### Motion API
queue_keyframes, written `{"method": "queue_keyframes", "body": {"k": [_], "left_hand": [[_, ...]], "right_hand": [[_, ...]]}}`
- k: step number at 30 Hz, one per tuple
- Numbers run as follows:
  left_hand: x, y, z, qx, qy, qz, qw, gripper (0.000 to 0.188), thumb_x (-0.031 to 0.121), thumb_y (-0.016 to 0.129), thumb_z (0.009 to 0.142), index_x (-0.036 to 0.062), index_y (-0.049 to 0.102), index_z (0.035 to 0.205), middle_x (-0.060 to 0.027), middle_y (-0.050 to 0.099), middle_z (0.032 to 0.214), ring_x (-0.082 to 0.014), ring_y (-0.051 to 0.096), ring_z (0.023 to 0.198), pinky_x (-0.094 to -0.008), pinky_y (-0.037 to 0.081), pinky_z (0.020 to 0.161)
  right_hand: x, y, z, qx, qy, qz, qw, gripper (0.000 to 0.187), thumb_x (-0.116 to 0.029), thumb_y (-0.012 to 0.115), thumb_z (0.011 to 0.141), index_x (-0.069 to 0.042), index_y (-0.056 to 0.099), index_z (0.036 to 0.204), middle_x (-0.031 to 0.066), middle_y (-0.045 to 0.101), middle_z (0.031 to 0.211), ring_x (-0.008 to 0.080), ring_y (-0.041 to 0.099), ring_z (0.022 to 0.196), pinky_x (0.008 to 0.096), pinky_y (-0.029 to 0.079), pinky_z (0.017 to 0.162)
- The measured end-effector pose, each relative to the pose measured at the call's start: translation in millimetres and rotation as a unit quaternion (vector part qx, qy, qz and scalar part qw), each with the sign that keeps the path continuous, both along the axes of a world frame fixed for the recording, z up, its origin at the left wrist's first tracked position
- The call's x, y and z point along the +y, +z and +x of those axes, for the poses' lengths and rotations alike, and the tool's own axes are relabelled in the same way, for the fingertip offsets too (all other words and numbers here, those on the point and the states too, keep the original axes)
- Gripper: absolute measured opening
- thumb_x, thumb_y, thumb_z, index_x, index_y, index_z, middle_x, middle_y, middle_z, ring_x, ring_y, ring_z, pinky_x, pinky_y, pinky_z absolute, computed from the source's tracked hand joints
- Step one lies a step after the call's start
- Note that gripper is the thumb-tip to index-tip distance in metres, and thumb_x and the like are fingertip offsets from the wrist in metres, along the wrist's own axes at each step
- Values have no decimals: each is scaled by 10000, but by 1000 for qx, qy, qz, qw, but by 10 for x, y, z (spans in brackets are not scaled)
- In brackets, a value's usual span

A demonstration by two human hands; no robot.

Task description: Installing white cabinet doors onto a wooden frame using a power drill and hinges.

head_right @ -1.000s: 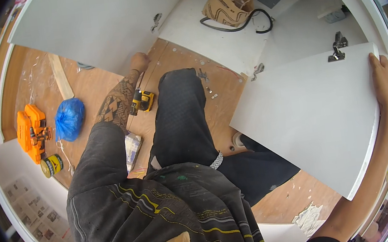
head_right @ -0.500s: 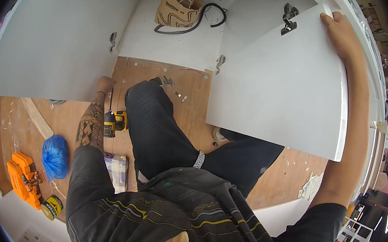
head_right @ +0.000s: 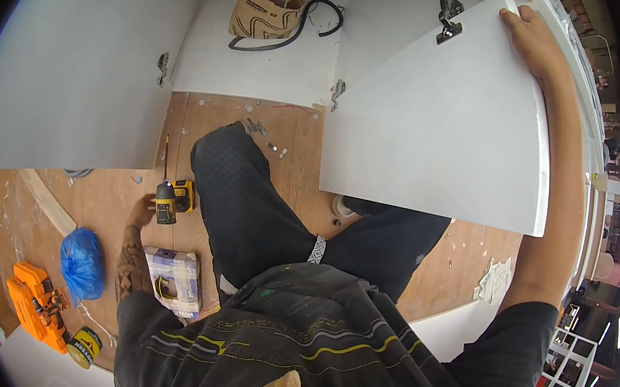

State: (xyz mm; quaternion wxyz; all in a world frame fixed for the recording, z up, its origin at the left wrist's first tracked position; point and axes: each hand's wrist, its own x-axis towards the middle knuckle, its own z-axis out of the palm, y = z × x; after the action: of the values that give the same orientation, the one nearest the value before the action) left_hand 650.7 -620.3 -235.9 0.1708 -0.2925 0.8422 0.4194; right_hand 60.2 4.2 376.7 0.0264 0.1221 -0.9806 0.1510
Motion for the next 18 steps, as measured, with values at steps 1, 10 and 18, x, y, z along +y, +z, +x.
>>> {"method": "queue_keyframes", "body": {"k": [1,10,18], "left_hand": [[475,-206,-197,67,-7,36,997,545,52,820,822,33,612,1326,-122,732,1159,-223,707,992,-364,576,844],[1794,-475,-548,234,248,27,940,526,326,847,884,31,625,1259,-100,697,1138,-222,672,1025,-375,549,918],[2052,304,-1281,281,370,242,852,366,105,811,880,40,631,1192,-67,683,1052,-186,683,968,-351,566,914]], "right_hand": [[-24,84,81,6,-22,16,1000,487,-409,567,997,50,616,1153,207,681,1088,272,658,963,374,496,890],[-72,129,140,6,-28,18,999,497,-412,563,1001,50,613,1175,218,682,1097,275,660,979,382,500,899],[-101,98,201,59,-16,77,995,506,-408,548,1008,47,621,1218,212,696,1111,283,667,998,376,493,917]]}}
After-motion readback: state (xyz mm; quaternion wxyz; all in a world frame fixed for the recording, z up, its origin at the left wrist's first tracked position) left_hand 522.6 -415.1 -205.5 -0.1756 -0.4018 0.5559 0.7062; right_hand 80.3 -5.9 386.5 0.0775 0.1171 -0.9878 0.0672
